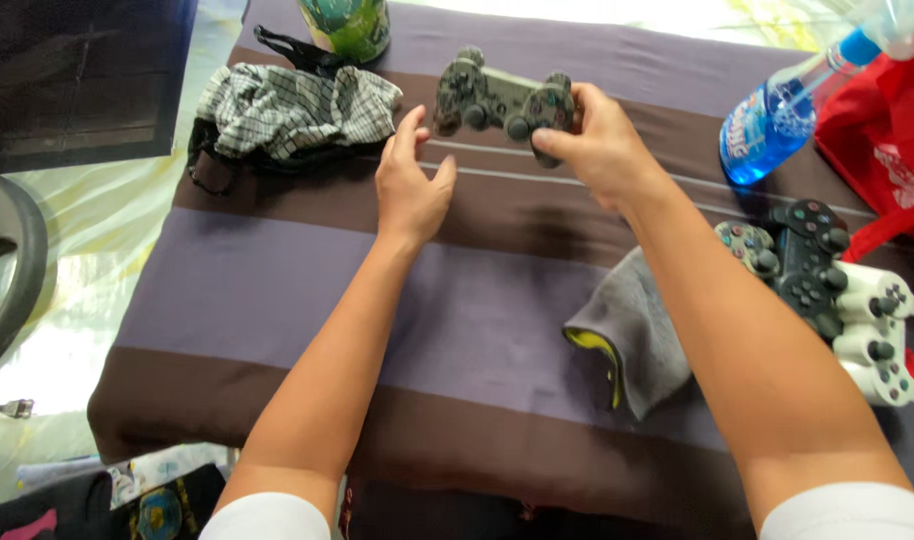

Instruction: The person cleans two game controllers on a table. First, a camouflage-patterned controller is wiped with a cloth. Then, a white controller is brushed with a paintbrush and wiped with a cloth after applying a blue cleaning solution.

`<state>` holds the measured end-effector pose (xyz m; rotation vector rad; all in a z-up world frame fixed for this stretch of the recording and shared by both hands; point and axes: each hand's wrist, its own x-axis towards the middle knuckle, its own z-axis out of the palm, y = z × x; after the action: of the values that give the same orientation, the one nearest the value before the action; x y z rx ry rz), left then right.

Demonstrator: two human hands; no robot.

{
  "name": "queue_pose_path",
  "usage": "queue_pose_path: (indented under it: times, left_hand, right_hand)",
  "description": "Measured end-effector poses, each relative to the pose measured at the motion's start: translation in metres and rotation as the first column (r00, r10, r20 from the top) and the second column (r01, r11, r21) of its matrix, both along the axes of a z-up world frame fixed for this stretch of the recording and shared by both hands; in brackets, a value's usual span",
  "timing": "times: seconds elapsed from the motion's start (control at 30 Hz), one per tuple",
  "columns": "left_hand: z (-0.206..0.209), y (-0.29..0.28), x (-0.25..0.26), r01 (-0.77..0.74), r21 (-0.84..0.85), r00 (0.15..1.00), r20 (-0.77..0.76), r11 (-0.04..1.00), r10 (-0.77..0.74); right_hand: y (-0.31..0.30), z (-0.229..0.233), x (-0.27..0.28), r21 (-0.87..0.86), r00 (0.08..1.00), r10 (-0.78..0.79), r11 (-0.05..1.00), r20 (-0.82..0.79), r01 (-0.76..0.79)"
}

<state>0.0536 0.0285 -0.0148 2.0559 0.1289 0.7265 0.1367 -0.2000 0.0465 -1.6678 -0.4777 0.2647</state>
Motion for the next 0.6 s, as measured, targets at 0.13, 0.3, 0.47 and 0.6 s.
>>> queue_pose_path:
  times: [0.13,0.3,0.47,0.6]
  left_hand:
    - [-0.011,0.013,0.057,-0.017,0.144,0.996,0.086,0.989,0.004]
    - [-0.022,0.025,0.097,-0.055,0.184,0.998,0.000,0.981,0.056]
    - [-0.033,0.039,0.099,-0.158,0.299,0.977,-0.091,0.941,0.193]
    - [-0.039,0.033,0.113,-0.163,0.344,0.979,-0.056,0.925,0.193]
  right_hand:
    - [0.022,-0.006,0.060,-0.012,0.990,0.017,1.000,-0.139,-0.019]
    - [0.042,-0.016,0.105,-0.085,0.978,0.033,0.995,-0.204,-0.052]
    - [0.046,-0.021,0.132,-0.088,0.918,0.081,0.988,-0.388,-0.124]
    - [0.043,-0.036,0.150,-0.154,0.912,0.077,0.977,-0.402,-0.150]
